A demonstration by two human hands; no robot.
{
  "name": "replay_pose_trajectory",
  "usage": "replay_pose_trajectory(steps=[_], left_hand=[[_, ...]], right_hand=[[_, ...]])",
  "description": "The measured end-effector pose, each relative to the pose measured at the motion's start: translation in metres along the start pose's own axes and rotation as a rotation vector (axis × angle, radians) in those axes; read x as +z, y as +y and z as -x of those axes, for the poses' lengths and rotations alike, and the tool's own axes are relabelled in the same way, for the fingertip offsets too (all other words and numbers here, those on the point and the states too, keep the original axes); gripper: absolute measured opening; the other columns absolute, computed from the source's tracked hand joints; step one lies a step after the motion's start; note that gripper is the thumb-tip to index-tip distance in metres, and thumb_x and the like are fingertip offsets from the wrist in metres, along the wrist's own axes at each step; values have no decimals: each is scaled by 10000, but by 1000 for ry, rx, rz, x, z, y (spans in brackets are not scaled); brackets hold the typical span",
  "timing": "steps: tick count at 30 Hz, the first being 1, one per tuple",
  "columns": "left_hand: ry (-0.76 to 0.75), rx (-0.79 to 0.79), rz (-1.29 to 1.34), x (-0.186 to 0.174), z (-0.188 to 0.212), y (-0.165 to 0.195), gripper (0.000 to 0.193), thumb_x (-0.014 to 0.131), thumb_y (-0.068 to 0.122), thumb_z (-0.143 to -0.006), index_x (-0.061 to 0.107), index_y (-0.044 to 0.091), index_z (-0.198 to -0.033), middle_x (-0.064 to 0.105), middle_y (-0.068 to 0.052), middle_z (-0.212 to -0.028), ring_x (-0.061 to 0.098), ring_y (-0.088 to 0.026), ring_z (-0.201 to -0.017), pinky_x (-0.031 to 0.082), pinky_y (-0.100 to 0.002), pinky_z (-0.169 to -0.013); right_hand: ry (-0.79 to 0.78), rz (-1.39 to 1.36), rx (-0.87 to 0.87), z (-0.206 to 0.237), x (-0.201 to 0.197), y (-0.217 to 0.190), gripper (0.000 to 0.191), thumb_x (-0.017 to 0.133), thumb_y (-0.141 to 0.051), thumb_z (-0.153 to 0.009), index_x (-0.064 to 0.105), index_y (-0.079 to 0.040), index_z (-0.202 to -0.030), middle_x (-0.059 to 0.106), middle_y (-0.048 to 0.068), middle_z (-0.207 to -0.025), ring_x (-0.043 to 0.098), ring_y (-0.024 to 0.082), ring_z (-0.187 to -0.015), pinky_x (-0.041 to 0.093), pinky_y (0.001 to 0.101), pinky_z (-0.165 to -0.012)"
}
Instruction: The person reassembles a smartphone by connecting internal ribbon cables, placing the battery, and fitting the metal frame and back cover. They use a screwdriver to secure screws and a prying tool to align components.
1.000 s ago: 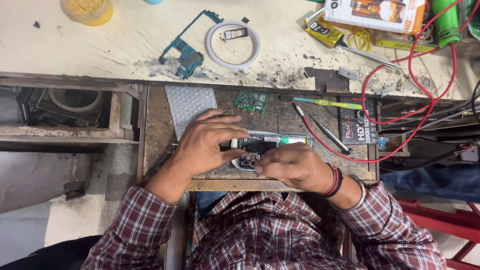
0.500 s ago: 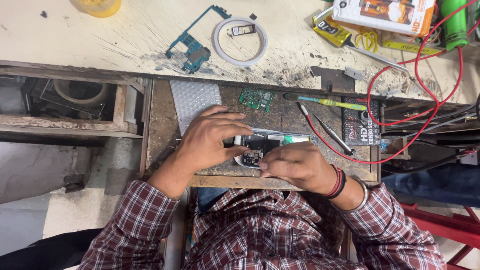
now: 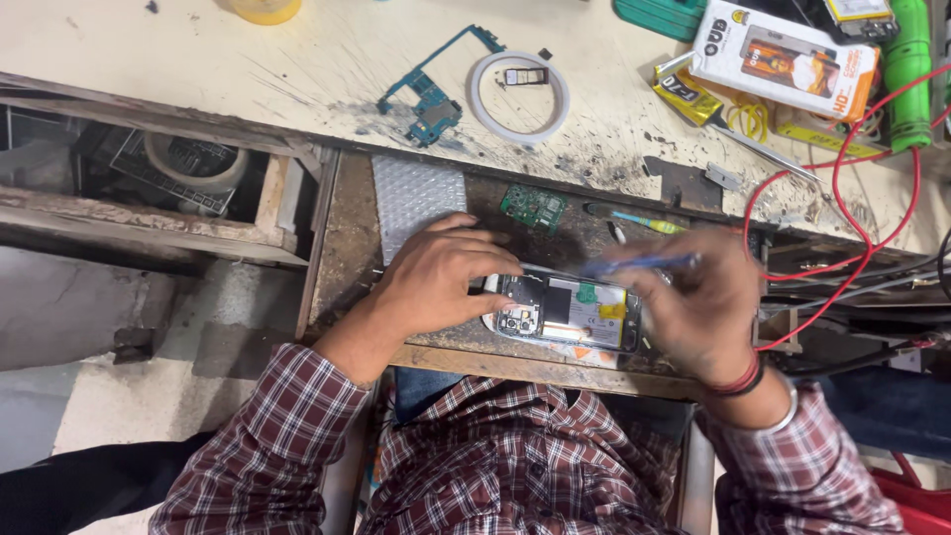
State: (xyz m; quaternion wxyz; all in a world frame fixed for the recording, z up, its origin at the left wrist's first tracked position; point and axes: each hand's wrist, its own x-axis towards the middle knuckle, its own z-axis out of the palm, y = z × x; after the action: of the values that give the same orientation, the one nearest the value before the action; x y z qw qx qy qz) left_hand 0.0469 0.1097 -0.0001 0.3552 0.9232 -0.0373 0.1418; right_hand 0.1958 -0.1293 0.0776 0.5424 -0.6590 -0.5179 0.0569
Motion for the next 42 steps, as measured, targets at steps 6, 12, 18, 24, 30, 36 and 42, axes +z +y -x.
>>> replay_pose_trajectory(steps=[6, 12, 18, 24, 30, 36, 42], left_hand=[[40, 26, 6, -8, 2, 4, 373, 837, 398, -734, 812, 170, -1029, 789, 4, -1118, 670, -185, -1218, 410, -457, -1124], [67, 35, -17, -11, 1, 8, 325, 797, 420, -811, 815, 162, -1007, 791, -17, -1094, 679, -194, -1197, 421, -456, -1123], [81, 33, -17, -10, 0, 9, 302, 792, 417, -832, 819, 165, -997, 789, -42, -1100, 696, -201, -1167, 429, -456, -1123], [95, 28, -23, -9, -1, 9, 302, 783, 416, -842, 820, 157, -994, 789, -45, -1097, 696, -206, -1161, 433, -456, -1117], [87, 11, -6, -13, -1, 12, 299, 795, 395, -828, 822, 151, -999, 780, -69, -1120, 691, -221, -1165, 435, -456, -1109], [149, 11, 61, -13, -1, 10, 259, 790, 361, -859, 815, 145, -1001, 794, -78, -1086, 708, -233, -1167, 486, -439, -1062], [350, -52, 193, -7, -1, 0, 207, 757, 305, -960, 794, 136, -1073, 793, -75, -1092, 774, -203, -1035, 618, -359, -896]], right_hand=[[234, -197, 45, -74, 5, 33, 366, 737, 94, -1110, 405, -33, -1196, 680, 171, -1121, 756, 224, -1108, 656, 320, -967], [204, -226, 8, -129, 39, 56, 340, 720, 92, -1116, 419, -26, -1222, 758, 185, -1173, 765, 192, -1084, 651, 286, -945], [142, -35, -87, -144, 56, 53, 319, 730, 58, -1130, 424, 0, -1196, 748, 167, -1143, 749, 155, -1100, 626, 241, -948], [159, -98, -75, -148, 61, 49, 309, 728, 61, -1136, 432, -2, -1200, 744, 176, -1123, 743, 153, -1104, 612, 240, -960], [214, -114, -47, -147, 60, 50, 321, 737, 47, -1113, 432, -20, -1189, 763, 185, -1179, 756, 162, -1100, 613, 242, -926], [261, -250, 15, -136, 47, 52, 339, 742, 47, -1104, 428, -42, -1194, 753, 189, -1174, 752, 170, -1017, 635, 283, -912], [293, -344, 89, -99, 33, 40, 331, 715, 69, -1096, 424, -53, -1195, 733, 198, -1170, 748, 191, -1043, 648, 318, -930]])
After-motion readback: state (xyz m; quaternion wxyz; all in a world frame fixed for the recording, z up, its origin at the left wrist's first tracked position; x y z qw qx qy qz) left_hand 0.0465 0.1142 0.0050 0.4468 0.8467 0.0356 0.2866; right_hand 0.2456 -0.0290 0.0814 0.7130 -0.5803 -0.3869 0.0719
